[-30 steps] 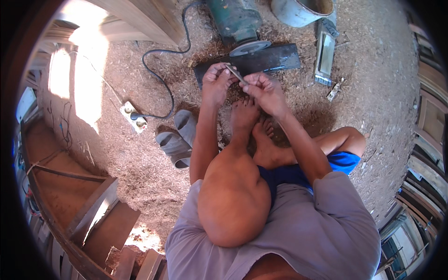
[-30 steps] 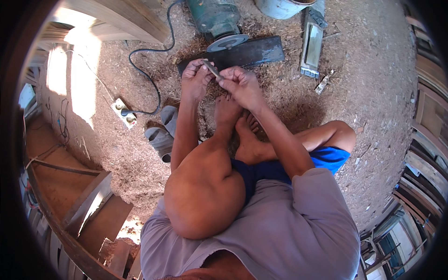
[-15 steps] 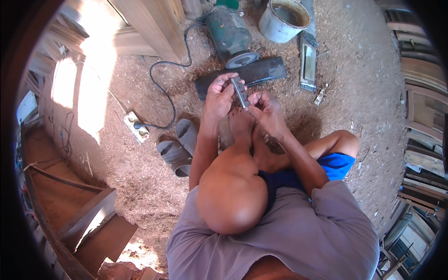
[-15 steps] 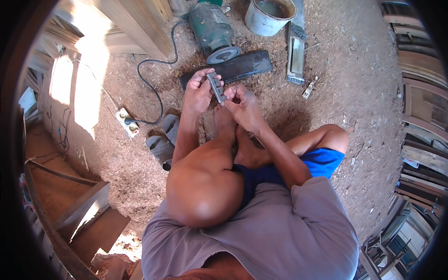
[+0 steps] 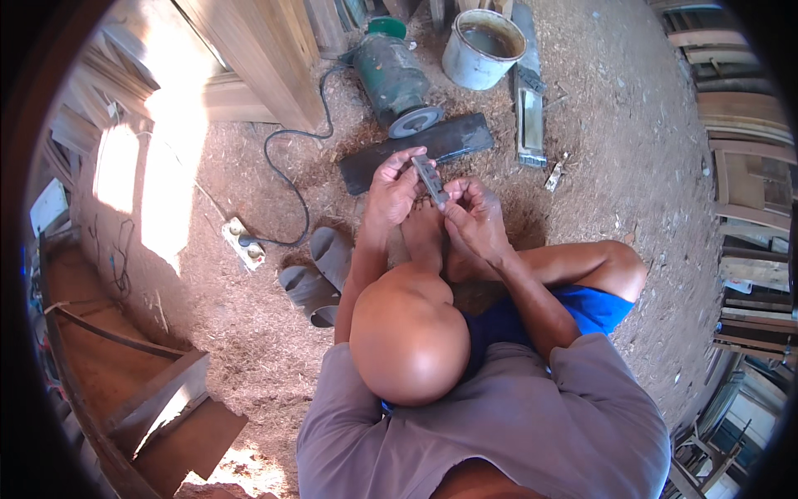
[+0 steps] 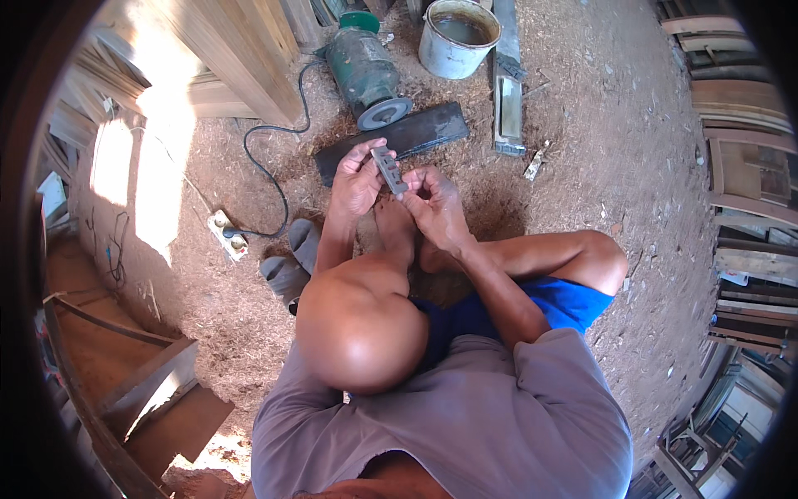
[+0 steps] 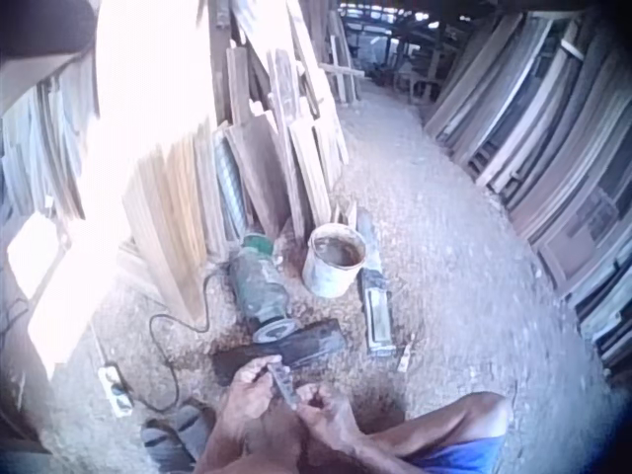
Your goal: The person sharpens a metal hinge by holding it against a spinning bench grinder and occasionally dipping it into a water container by hand.
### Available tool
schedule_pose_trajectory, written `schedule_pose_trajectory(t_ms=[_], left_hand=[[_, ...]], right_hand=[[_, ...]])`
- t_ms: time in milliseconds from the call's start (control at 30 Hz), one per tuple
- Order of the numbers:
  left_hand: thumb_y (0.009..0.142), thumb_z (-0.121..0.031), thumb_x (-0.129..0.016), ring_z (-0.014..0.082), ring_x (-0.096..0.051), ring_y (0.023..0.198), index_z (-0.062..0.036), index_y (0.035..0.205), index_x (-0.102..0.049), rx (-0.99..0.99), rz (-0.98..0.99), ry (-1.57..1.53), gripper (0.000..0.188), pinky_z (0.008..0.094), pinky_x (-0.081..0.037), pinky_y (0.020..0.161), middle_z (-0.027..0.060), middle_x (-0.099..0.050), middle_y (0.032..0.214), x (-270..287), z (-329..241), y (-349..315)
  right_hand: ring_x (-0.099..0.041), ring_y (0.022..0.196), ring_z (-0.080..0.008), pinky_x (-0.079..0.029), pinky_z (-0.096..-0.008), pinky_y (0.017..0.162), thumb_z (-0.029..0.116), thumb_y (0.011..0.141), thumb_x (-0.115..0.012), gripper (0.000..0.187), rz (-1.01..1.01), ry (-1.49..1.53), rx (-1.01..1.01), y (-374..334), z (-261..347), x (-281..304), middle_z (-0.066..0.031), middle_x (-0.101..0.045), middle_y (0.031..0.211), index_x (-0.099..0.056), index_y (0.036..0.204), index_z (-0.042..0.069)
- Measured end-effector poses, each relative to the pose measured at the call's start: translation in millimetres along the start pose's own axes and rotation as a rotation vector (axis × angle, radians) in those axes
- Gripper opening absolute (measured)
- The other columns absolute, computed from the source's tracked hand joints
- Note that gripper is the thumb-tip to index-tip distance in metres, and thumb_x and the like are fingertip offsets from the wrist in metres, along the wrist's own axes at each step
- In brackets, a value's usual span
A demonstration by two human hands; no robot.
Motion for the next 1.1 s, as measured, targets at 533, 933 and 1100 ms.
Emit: schedule_pose_trajectory(t_ms=[533,933,1100], left_hand=[[0.088,-0.003,-0.061,0.0171,-0.065,0.077,-0.0043,0.097,-0.059,0.107,-0.417,0.100,0.009,0.0292,-0.057,0.071,0.0083,-0.065,0.090,41.9,54.7,6.3],[0.087,-0.008,-0.065,0.0124,-0.063,0.070,0.0021,0.095,-0.060,0.130,-0.593,0.549,0.014,0.0230,-0.054,0.062,0.0080,-0.065,0.084,91.0,40.0,37.9],[0.086,-0.007,-0.066,0.0127,-0.064,0.069,0.0045,0.096,-0.059,0.140,-0.596,0.602,0.017,0.0234,-0.055,0.062,0.0095,-0.065,0.083,97.9,40.5,52.0]], right_hand=[[-0.055,0.066,-0.0086,-0.046,-0.0255,0.062,0.007,0.085,-0.060,0.012,-0.190,-0.137,-0.050,68.8,-69.6,46.9,-0.0043,-0.064,0.073,-0.065,0.090,-0.003],[-0.055,0.065,-0.0072,-0.046,-0.0240,0.060,0.011,0.083,-0.066,0.015,-0.127,-0.098,-0.239,128.4,-139.1,34.3,-0.0036,-0.065,0.072,-0.064,0.089,-0.003],[-0.056,0.060,-0.0083,-0.046,-0.0244,0.057,0.012,0.082,-0.069,0.020,-0.130,-0.183,-0.340,141.3,-145.4,36.7,-0.0058,-0.065,0.072,-0.062,0.091,-0.005]])
Point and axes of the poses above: each hand's wrist, its own y-axis towards the middle knuckle, its own x-axis out of the back of the hand, z = x × y, the point moved 5 cm from there along y, towards the middle knuckle
